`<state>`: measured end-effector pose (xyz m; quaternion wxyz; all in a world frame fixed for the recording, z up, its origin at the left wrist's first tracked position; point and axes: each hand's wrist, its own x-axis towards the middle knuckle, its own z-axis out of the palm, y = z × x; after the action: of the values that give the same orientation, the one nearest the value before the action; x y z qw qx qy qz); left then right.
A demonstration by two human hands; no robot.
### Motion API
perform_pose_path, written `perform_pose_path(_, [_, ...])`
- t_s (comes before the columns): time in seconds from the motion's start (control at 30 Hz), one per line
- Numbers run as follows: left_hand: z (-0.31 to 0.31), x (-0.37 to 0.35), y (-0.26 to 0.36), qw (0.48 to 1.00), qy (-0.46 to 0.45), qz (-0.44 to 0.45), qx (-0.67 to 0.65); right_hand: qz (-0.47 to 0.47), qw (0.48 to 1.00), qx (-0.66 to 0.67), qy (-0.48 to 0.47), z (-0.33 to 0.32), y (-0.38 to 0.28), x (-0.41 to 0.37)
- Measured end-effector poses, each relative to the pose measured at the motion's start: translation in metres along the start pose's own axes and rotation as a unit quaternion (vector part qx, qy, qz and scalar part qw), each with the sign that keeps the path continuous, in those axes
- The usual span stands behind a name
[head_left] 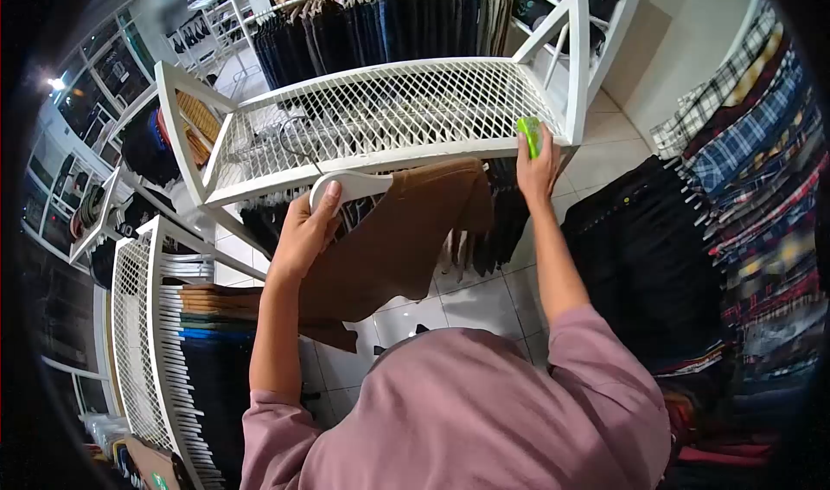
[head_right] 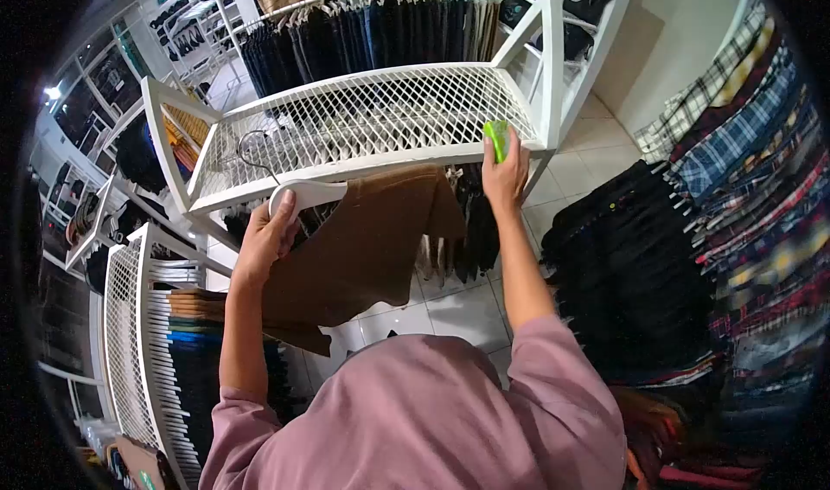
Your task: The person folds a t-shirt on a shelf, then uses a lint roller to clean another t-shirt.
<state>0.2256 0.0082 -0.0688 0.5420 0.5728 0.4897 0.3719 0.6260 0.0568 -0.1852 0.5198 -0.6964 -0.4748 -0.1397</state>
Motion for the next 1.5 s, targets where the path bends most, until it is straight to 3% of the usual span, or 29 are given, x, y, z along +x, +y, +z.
perform_pose_path(0.1, [0.013, 0.006, -0.005, 0.999, 0.002, 0.017, 0.039, 0.014, 0.997, -0.066, -0.042, 0.021, 0.052, 0.044])
perform_pose_path(0.17, [0.027, 0.008, 0.0, 0.989, -0.011, 0.092, 0.113, 0.016, 0.994, -0.086, -0.071, 0.029, 0.055, 0.066])
perform_pose_path(0.33, [0.034, 0.009, 0.006, 0.971, -0.039, 0.12, 0.204, 0.023, 0.972, -0.144, -0.185, 0.061, 0.083, 0.085])
perform_pose_path(0.37, [0.031, 0.006, 0.006, 0.972, -0.028, 0.115, 0.204, -0.017, 0.975, -0.135, -0.177, 0.069, 0.095, 0.087])
perform_pose_path(0.43, [0.025, 0.001, 0.005, 0.973, -0.037, 0.109, 0.2, -0.087, 0.965, -0.229, -0.094, 0.056, 0.064, 0.075])
perform_pose_path(0.47, [0.023, -0.005, 0.014, 0.962, -0.026, 0.141, 0.231, -0.099, 0.965, -0.217, -0.105, 0.048, 0.039, 0.068])
perform_pose_path(0.53, [0.012, -0.012, 0.017, 0.964, -0.011, 0.128, 0.234, -0.185, 0.978, -0.017, -0.091, 0.025, -0.02, 0.047])
perform_pose_path(0.6, [-0.005, -0.014, 0.015, 0.964, 0.002, 0.11, 0.241, -0.159, 0.915, 0.215, -0.301, -0.003, -0.089, 0.012])
perform_pose_path(0.63, [-0.015, -0.014, 0.01, 0.964, 0.018, 0.108, 0.244, -0.175, 0.839, 0.283, -0.43, -0.012, -0.11, -0.004])
perform_pose_path(0.67, [-0.025, -0.018, 0.012, 0.958, 0.027, 0.113, 0.263, -0.238, 0.786, 0.309, -0.48, -0.016, -0.13, -0.023])
perform_pose_path(0.7, [-0.033, -0.022, 0.016, 0.951, 0.036, 0.119, 0.282, -0.212, 0.751, 0.348, -0.519, -0.024, -0.153, -0.041])
perform_pose_path(0.8, [-0.063, -0.039, 0.014, 0.942, 0.081, 0.114, 0.304, -0.253, 0.715, 0.303, -0.577, -0.015, -0.183, -0.058])
perform_pose_path(0.87, [-0.071, -0.058, 0.014, 0.933, 0.149, 0.107, 0.308, -0.134, 0.666, 0.261, -0.686, -0.005, -0.201, -0.07])
perform_pose_path(0.9, [-0.071, -0.067, 0.009, 0.874, 0.247, 0.148, 0.391, -0.145, 0.655, 0.268, -0.692, -0.001, -0.212, -0.08])
perform_pose_path(0.97, [-0.074, -0.069, -0.027, 0.716, 0.465, 0.205, 0.48, -0.125, 0.692, 0.322, -0.633, 0.004, -0.23, -0.111])
perform_pose_path(1.03, [-0.065, -0.082, -0.038, 0.759, 0.514, 0.052, 0.396, -0.139, 0.709, 0.361, -0.589, 0.009, -0.248, -0.149])
perform_pose_path(1.1, [-0.056, -0.093, -0.043, 0.835, 0.479, -0.037, 0.268, -0.153, 0.71, 0.368, -0.58, 0.006, -0.27, -0.181])
perform_pose_path(1.17, [-0.057, -0.1, -0.053, 0.802, 0.52, -0.009, 0.294, -0.159, 0.687, 0.412, -0.577, 0.007, -0.284, -0.212])
perform_pose_path(1.23, [-0.071, -0.113, -0.054, 0.8, 0.532, -0.037, 0.275, -0.177, 0.654, 0.42, -0.604, 0.002, -0.294, -0.225])
perform_pose_path(1.3, [-0.083, -0.128, -0.057, 0.757, 0.554, -0.048, 0.343, -0.146, 0.626, 0.443, -0.625, 0.002, -0.3, -0.217])
perform_pose_path(1.37, [-0.096, -0.146, -0.061, 0.727, 0.553, -0.053, 0.404, -0.158, 0.656, 0.461, -0.577, 0.024, -0.295, -0.216])
perform_pose_path(1.4, [-0.091, -0.157, -0.043, 0.749, 0.529, -0.081, 0.389, -0.16, 0.666, 0.459, -0.566, 0.03, -0.295, -0.208])
perform_pose_path(1.5, [-0.1, -0.169, -0.041, 0.745, 0.529, -0.043, 0.403, -0.203, 0.711, 0.444, -0.506, 0.042, -0.287, -0.177])
